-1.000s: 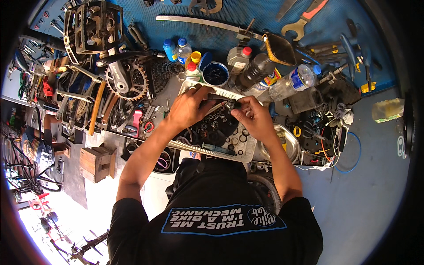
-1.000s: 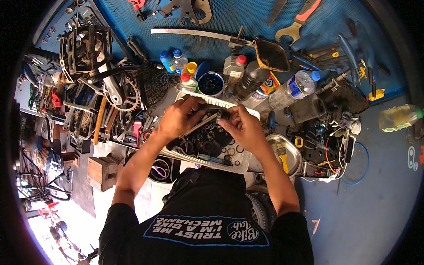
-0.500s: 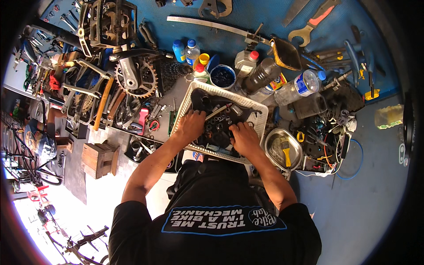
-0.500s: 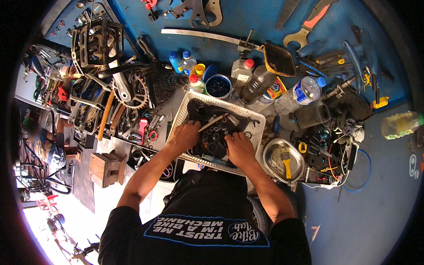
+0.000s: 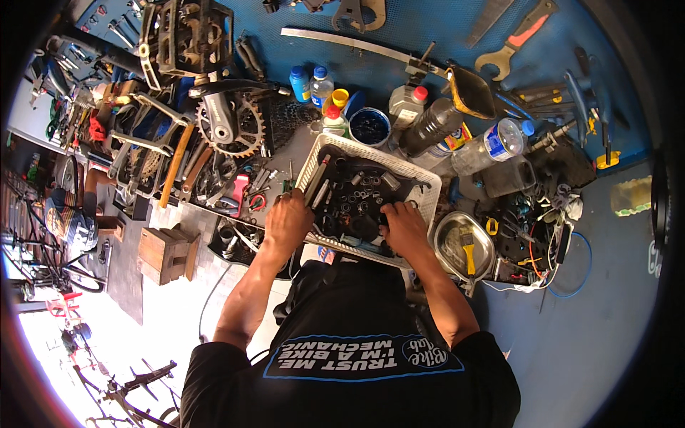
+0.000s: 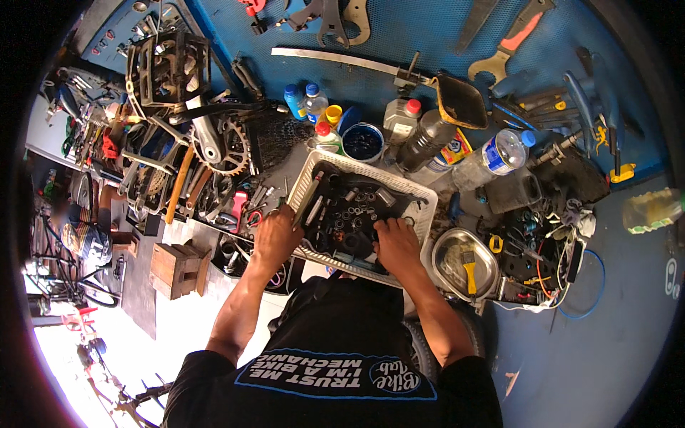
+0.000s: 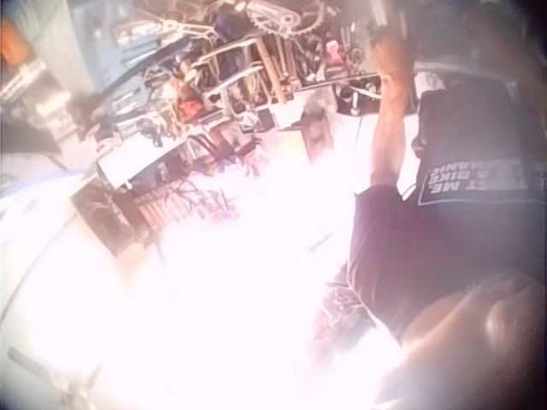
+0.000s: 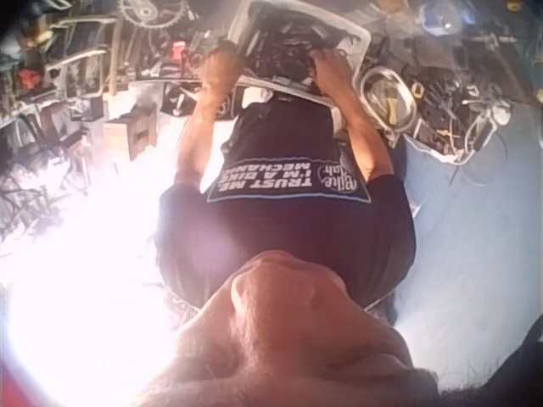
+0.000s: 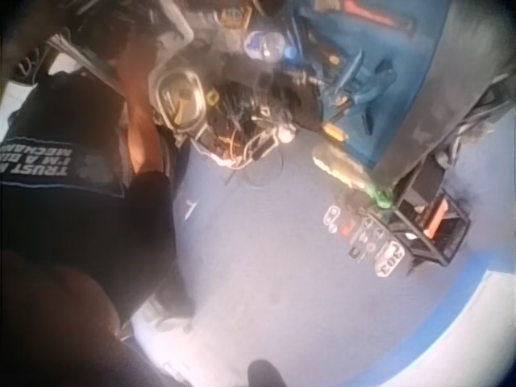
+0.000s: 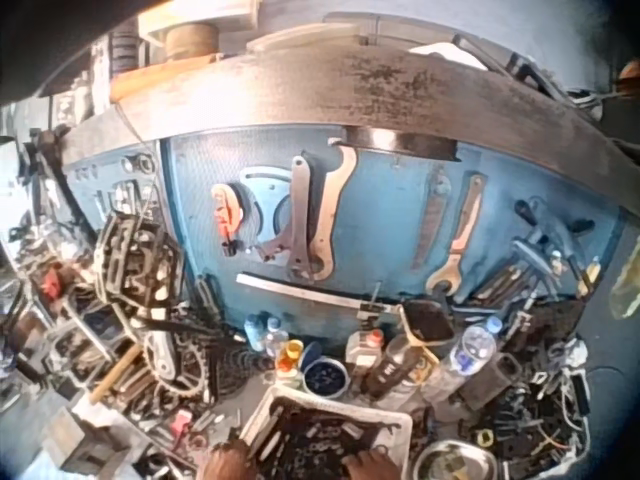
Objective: The person assembles small bicycle components at a workbench. They handle bearings, seals, and a cylindrical part, applying grease and wiping with a cloth. The person repeatedly picks, places, and manipulates these parts while working at a cluttered bench.
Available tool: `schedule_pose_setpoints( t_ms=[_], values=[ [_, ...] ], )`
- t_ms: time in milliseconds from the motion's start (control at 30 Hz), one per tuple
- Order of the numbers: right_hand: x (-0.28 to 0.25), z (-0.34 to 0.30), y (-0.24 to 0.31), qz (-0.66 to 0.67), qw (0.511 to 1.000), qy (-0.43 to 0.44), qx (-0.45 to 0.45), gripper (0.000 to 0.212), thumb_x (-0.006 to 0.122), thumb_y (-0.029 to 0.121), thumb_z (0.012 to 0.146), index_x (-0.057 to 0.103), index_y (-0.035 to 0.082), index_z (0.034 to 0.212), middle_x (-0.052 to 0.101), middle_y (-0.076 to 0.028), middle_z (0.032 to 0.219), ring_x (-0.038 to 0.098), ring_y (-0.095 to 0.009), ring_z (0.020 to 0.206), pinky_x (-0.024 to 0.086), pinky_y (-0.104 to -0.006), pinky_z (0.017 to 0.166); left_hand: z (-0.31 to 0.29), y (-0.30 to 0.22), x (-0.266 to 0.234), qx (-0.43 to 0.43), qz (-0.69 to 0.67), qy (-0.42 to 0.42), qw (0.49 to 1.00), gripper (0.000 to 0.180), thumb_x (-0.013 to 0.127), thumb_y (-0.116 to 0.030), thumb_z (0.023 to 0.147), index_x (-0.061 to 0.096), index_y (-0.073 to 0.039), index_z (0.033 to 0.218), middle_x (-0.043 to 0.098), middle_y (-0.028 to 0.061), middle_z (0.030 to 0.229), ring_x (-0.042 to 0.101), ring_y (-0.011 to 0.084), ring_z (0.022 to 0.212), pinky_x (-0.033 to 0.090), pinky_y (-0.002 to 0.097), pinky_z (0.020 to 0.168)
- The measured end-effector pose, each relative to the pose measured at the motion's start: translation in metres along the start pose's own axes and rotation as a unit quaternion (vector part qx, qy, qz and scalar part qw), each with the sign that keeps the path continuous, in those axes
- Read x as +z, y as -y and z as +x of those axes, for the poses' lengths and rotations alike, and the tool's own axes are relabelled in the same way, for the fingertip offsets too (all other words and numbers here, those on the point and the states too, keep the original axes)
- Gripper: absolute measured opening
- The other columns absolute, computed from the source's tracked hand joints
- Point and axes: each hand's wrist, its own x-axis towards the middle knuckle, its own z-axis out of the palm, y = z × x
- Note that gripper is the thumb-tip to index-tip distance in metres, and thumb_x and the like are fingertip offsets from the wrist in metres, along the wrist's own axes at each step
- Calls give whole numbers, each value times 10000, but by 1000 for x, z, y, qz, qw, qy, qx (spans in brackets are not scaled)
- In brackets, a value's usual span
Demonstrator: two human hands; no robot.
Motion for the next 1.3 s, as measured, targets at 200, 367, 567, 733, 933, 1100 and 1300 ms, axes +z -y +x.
schedule_pose_setpoints(
  t_ms=[200, 367, 567, 733, 933, 1100, 1300],
  values=[
    [-4, 1, 4, -2, 1000, -17, 2, 406, 838, 198, 825, 675, 77, 1176, 654, -119, 1047, 606, -326, 1079, 485, -464, 920, 22, -10, 23, -34, 94, -5, 995, 143, 659, -34, 873, 627, 10, 1005, 739, 230, 999, 732, 397, 1012, 634, 490, 803],
    [-9, -7, 3, -6, 1000, -19, 22, 412, 832, 229, 836, 679, 69, 1184, 657, -123, 1063, 598, -334, 1091, 486, -466, 937, 33, -13, 32, 2, 179, 23, 983, 132, 669, -48, 887, 646, -46, 1017, 746, 174, 988, 731, 362, 1027, 633, 466, 797],
    [-7, -13, 0, -26, 999, -25, 34, 414, 802, 257, 860, 703, 86, 1223, 663, -111, 1111, 579, -323, 1140, 465, -481, 971, 39, -8, 37, 44, 200, 28, 978, 173, 698, -43, 860, 651, -57, 1026, 710, 170, 1065, 692, 365, 1069, 620, 453, 815],
    [-4, -10, 4, -25, 997, -67, 16, 350, 775, 180, 874, 734, 82, 1208, 670, -119, 1102, 574, -310, 1120, 475, -458, 943, 19, 1, 35, 190, 133, -69, 970, 123, 728, -71, 856, 693, -53, 973, 686, 165, 1090, 627, 367, 1107, 548, 484, 924],
    [-13, 1, 18, 86, 981, -165, -56, 60, 744, 122, 903, 757, 100, 958, 734, -46, 858, 625, -270, 872, 461, -414, 841, -5, 12, 24, 210, -113, -147, 960, 136, 788, -69, 825, 748, -58, 955, 691, 101, 994, 611, 332, 1080, 500, 445, 972],
    [-18, 10, 40, 85, 981, -150, -90, 204, 732, 276, 949, 716, 98, 852, 734, -58, 820, 626, -270, 809, 456, -418, 814, -36, 1, 21, 162, -172, -144, 961, 121, 805, -100, 791, 792, -142, 904, 706, 57, 956, 619, 282, 1081, 499, 437, 963],
    [-32, 15, 65, 52, 988, -110, -95, 341, 690, 386, 980, 719, 96, 803, 713, -65, 767, 635, -269, 813, 457, -434, 780, -64, 1, 34, 157, -246, -95, 952, 333, 714, -106, 930, 724, -69, 1261, 730, 97, 964, 648, 331, 996, 495, 445, 969]
  ],
)
